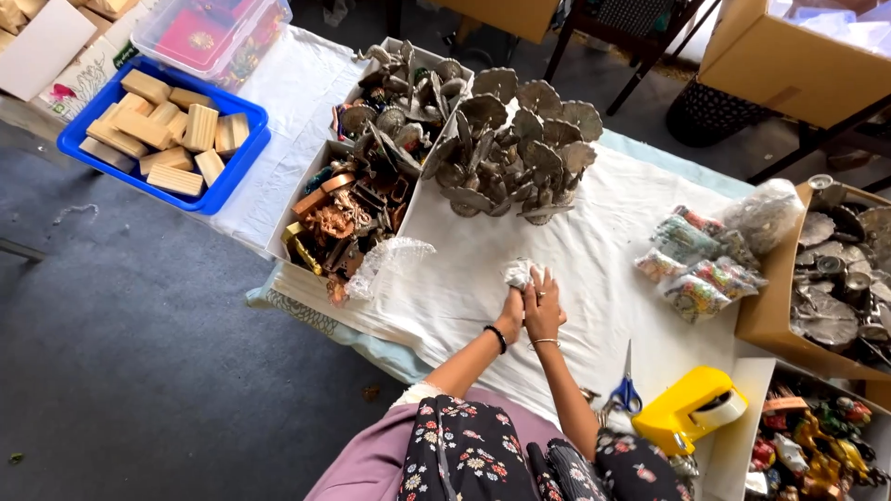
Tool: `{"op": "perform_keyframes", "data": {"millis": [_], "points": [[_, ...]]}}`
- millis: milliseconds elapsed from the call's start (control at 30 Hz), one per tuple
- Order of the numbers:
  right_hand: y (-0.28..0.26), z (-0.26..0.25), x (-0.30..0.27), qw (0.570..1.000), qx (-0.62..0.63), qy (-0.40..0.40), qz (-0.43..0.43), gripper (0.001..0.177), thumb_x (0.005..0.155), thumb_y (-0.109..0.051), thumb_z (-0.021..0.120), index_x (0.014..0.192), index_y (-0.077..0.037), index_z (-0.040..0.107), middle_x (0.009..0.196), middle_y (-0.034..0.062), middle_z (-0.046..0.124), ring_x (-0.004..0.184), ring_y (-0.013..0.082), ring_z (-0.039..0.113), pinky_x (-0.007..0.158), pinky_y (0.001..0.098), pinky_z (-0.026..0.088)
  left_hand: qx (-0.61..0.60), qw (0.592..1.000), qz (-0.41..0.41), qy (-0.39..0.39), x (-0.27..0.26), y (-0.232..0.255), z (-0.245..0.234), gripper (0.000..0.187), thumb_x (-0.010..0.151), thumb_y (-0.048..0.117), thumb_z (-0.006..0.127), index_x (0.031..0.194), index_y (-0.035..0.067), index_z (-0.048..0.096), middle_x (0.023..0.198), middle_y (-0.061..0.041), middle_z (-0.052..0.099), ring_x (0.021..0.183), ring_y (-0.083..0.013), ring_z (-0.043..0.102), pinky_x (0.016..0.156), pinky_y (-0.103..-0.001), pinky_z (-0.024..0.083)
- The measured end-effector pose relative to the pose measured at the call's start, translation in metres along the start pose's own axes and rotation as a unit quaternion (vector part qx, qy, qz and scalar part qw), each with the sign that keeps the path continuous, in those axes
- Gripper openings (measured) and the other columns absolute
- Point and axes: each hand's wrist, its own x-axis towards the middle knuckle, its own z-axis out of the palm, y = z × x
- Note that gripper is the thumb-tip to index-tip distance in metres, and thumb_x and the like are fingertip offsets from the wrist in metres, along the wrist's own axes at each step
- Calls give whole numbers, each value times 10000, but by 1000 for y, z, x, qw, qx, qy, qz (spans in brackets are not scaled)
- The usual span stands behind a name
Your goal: Wrapping small decorative craft items or figurines in protective paper.
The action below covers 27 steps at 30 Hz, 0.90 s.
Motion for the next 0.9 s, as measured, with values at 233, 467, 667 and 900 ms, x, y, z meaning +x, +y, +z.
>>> {"op": "perform_keyframes", "data": {"millis": [233, 467, 667, 900], "points": [[67, 26, -30, 996, 56, -39, 52, 508, 1123, -446, 323, 1485, -169, 550, 1683, 139, 326, 1529, 411, 268, 1196, 464, 257, 110, 990, -78, 48, -59, 14, 17, 717, 967, 718, 366, 1401, 197, 596, 1190, 18, 672, 1062, -118, 634, 804, -307, 506], [54, -20, -11, 947, 170, -22, 273, 580, 1043, -471, 344, 1405, -116, 626, 1194, 199, 736, 946, 321, 679, 848, 436, 522, 201, 977, -46, 55, -65, -21, 25, 944, 969, 865, 284, 1210, 55, 704, 932, -70, 630, 819, -157, 554, 670, -292, 423], [137, -1, -18, 840, 374, 57, 389, 642, 1075, -549, 511, 1114, 71, 674, 838, 95, 649, 679, 209, 575, 622, 411, 448, 214, 976, 31, -2, -61, -34, 23, 703, 946, 724, 559, 1051, 46, 710, 833, 25, 592, 772, -95, 518, 686, -280, 432], [98, -22, -19, 733, 502, 221, 403, 524, 991, -525, 600, 1095, -19, 687, 958, 50, 710, 799, 185, 681, 713, 385, 567, 274, 954, 117, 40, -41, -40, 12, 553, 997, 563, 516, 1173, 66, 681, 945, 34, 707, 887, -83, 643, 802, -237, 504]]}}
